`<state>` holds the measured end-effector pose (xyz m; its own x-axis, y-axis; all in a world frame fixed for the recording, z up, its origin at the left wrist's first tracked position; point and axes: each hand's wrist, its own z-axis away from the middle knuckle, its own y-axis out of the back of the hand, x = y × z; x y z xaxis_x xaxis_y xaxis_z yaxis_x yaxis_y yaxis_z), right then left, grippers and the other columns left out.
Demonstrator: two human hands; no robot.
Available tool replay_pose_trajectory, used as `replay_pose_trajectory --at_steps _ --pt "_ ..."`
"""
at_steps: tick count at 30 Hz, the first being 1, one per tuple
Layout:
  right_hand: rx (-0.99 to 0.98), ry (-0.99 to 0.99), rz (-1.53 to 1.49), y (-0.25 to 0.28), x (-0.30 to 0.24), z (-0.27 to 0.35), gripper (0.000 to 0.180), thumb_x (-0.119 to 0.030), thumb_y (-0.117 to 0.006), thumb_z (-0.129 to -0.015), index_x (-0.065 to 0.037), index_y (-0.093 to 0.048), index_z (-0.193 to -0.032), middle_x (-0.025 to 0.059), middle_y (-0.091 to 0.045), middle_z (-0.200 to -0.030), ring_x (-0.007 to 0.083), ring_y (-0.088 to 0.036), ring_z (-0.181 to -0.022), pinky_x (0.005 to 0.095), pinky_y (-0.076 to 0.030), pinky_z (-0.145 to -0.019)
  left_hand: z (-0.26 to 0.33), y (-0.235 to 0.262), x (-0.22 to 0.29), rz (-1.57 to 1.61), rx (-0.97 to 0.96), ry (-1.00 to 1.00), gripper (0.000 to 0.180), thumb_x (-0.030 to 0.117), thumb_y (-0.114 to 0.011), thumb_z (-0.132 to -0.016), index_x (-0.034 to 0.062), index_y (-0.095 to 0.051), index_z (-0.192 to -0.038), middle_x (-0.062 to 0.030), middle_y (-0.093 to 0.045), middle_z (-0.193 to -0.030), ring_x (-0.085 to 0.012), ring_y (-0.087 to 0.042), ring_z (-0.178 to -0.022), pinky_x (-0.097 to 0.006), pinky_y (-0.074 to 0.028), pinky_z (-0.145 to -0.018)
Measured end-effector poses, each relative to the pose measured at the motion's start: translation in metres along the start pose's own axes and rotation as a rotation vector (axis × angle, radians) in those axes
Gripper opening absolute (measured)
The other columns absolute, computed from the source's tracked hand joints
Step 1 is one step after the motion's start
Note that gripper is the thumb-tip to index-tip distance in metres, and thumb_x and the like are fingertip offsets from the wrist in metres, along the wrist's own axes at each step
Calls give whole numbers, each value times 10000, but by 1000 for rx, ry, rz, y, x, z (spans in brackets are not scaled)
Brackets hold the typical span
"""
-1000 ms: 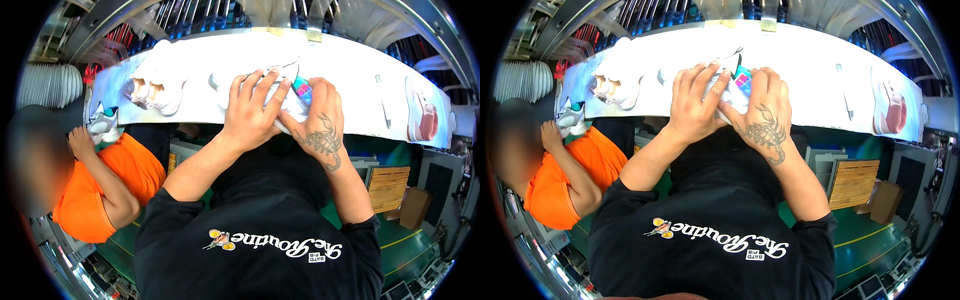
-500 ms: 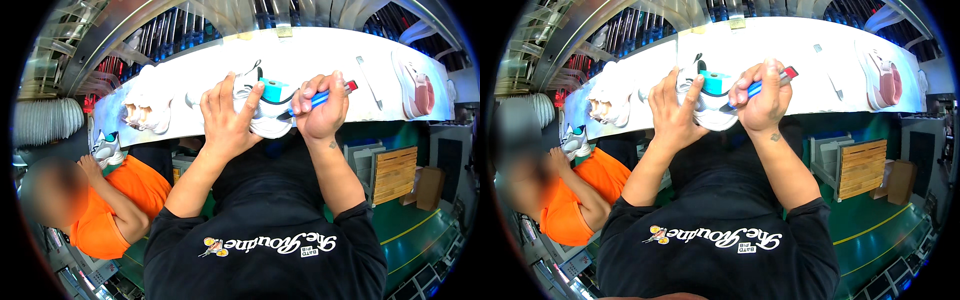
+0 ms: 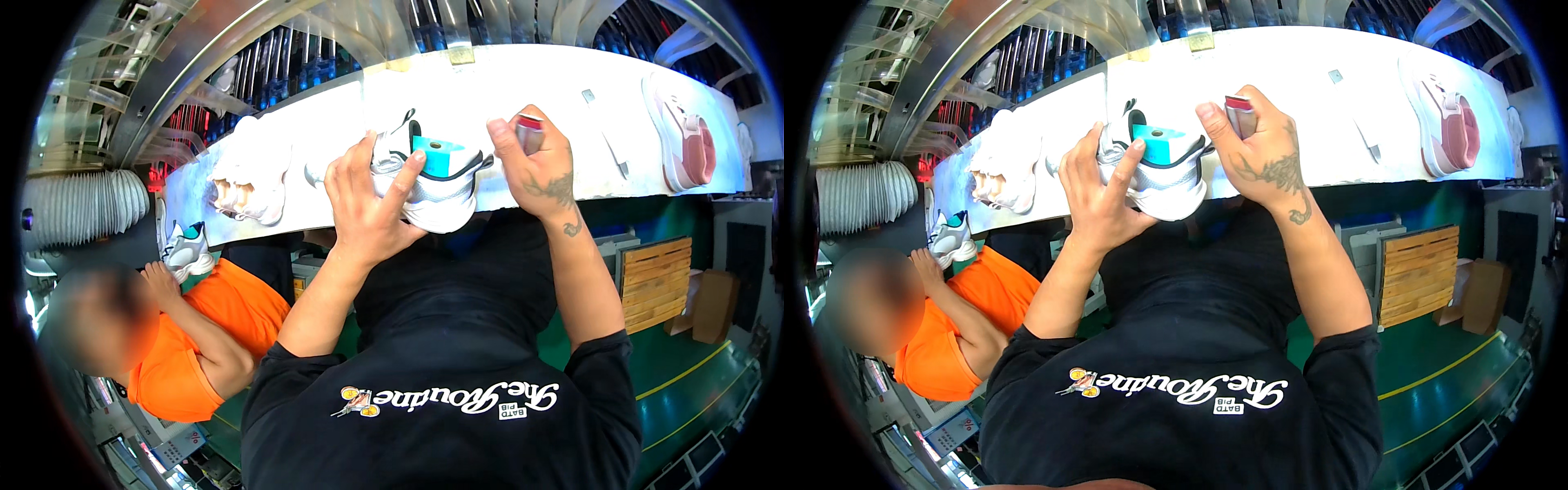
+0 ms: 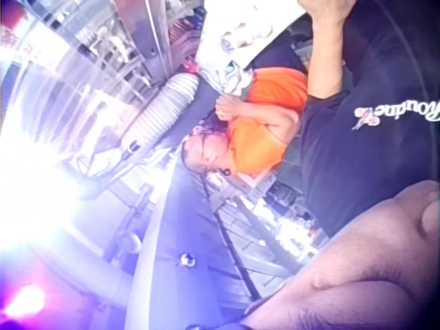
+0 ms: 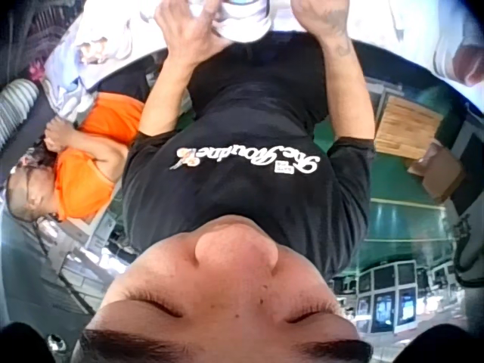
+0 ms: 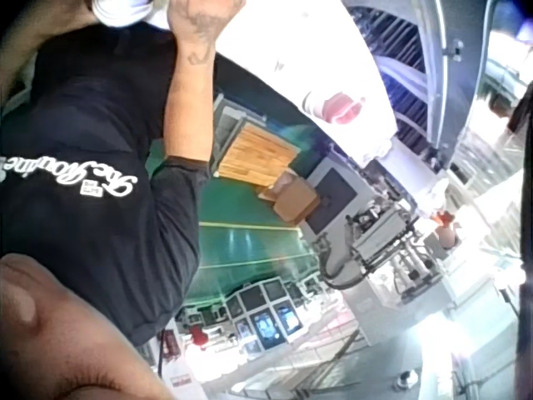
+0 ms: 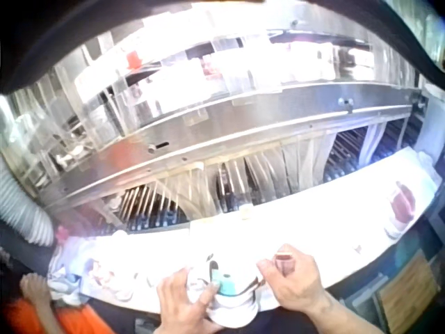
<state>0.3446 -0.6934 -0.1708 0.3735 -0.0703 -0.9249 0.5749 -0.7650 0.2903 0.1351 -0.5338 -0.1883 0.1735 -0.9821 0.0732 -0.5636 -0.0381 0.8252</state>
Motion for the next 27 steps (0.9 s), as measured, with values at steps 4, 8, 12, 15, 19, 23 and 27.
replay_pose_trajectory --at_steps 4,8,12,15,19,23,27 --pt "-38 194 679 7 56 1 223 -183 -786 -973 -11 -659 -1037 225 -731 -1078 366 -717 -989 447 -562 -828 7 3 -9 82 63 4 1135 506 -1045 -612 241 -552 -1600 -323 -475 -1575 -475 -526 -1382 -574 -399 -1079" --pt "-27 451 444 -3 48 11 395 -140 -797 -929 15 -676 -1273 251 -696 -1288 433 -662 -1197 495 -532 -1051 19 7 -20 220 152 90 1134 483 -1042 -595 252 -565 -1597 -343 -460 -1580 -489 -525 -1370 -573 -408 -1085" --pt "-526 -141 -491 -32 17 38 822 -258 -879 -916 -3 -495 -1596 189 -625 -1499 337 -564 -1437 455 -431 -1223 22 10 -25 245 152 81 1186 509 -1041 -589 241 -539 -1630 -347 -447 -1591 -501 -521 -1369 -581 -405 -1106" --pt "-732 -213 -378 -49 -2 29 985 -342 -971 -849 -11 -469 -1629 185 -634 -1507 313 -590 -1417 451 -449 -1221 23 11 -26 271 148 89 1100 524 -1010 -641 260 -573 -1615 -346 -441 -1599 -496 -523 -1370 -581 -408 -1103" --pt "-788 -365 -469 -50 -10 22 814 -332 -960 -852 -12 -597 -1506 157 -741 -1350 286 -701 -1270 426 -539 -1123 24 9 -28 244 153 75 1037 539 -970 -675 283 -592 -1607 -333 -466 -1580 -473 -537 -1350 -564 -411 -1082" --pt "-638 -331 -228 -53 -29 31 714 -325 -934 -864 3 -657 -1435 164 -755 -1318 297 -725 -1244 406 -562 -1092 21 11 -23 230 161 115 979 538 -941 -702 300 -613 -1592 -325 -474 -1568 -465 -543 -1334 -573 -409 -1078" --pt "-456 -408 -201 -58 -37 28 717 -344 -961 -843 41 -683 -1379 172 -773 -1277 278 -748 -1195 398 -590 -1042 7 12 -21 187 94 115 1005 517 -940 -703 341 -579 -1624 -291 -488 -1570 -468 -547 -1337 -595 -410 -1097"
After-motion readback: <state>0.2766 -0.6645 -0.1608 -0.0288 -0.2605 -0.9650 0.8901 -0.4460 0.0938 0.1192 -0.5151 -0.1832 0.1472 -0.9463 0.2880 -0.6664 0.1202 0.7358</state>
